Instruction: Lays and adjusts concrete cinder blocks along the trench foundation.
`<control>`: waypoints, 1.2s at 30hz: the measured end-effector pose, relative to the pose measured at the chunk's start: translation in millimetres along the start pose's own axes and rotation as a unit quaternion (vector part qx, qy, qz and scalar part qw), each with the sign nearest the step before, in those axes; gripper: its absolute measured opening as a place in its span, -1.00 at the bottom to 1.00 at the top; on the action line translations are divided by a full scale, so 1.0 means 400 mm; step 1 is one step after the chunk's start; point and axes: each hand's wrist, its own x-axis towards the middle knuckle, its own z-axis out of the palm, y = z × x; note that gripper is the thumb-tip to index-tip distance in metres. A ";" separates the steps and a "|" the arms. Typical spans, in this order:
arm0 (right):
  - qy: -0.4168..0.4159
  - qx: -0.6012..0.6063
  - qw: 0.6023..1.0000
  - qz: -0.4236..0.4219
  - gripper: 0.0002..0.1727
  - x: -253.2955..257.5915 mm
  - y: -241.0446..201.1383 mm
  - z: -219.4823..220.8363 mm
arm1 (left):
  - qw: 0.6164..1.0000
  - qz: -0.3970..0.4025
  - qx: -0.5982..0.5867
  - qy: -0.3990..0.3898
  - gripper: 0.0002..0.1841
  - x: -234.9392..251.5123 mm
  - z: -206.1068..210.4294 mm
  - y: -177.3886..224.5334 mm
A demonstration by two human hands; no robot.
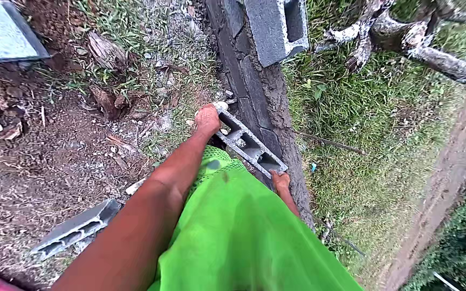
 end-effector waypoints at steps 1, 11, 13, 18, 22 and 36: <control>-0.001 -0.003 1.000 0.001 -0.41 -0.006 0.003 -0.002 | 1.000 -0.003 -0.003 -0.006 -0.34 0.004 -0.001 0.001; 0.025 0.019 0.999 -0.011 -0.42 -0.030 0.023 0.019 | 1.000 -0.012 -0.007 -0.021 -0.46 0.004 -0.006 -0.021; 0.027 0.021 0.999 -0.012 -0.41 -0.028 0.026 0.023 | 1.000 -0.011 -0.013 -0.015 -0.48 0.006 0.004 -0.026; 0.033 0.029 0.999 -0.015 -0.42 -0.013 0.050 0.045 | 0.999 0.017 -0.022 -0.039 -0.64 -0.028 -0.006 -0.033; 0.034 0.029 0.999 -0.021 -0.40 -0.006 0.062 0.056 | 0.999 0.032 -0.009 -0.039 -0.61 -0.029 -0.002 -0.045; 0.038 0.002 0.999 -0.037 -0.42 0.021 0.072 0.051 | 0.998 0.037 0.004 -0.040 -0.65 -0.021 0.015 -0.047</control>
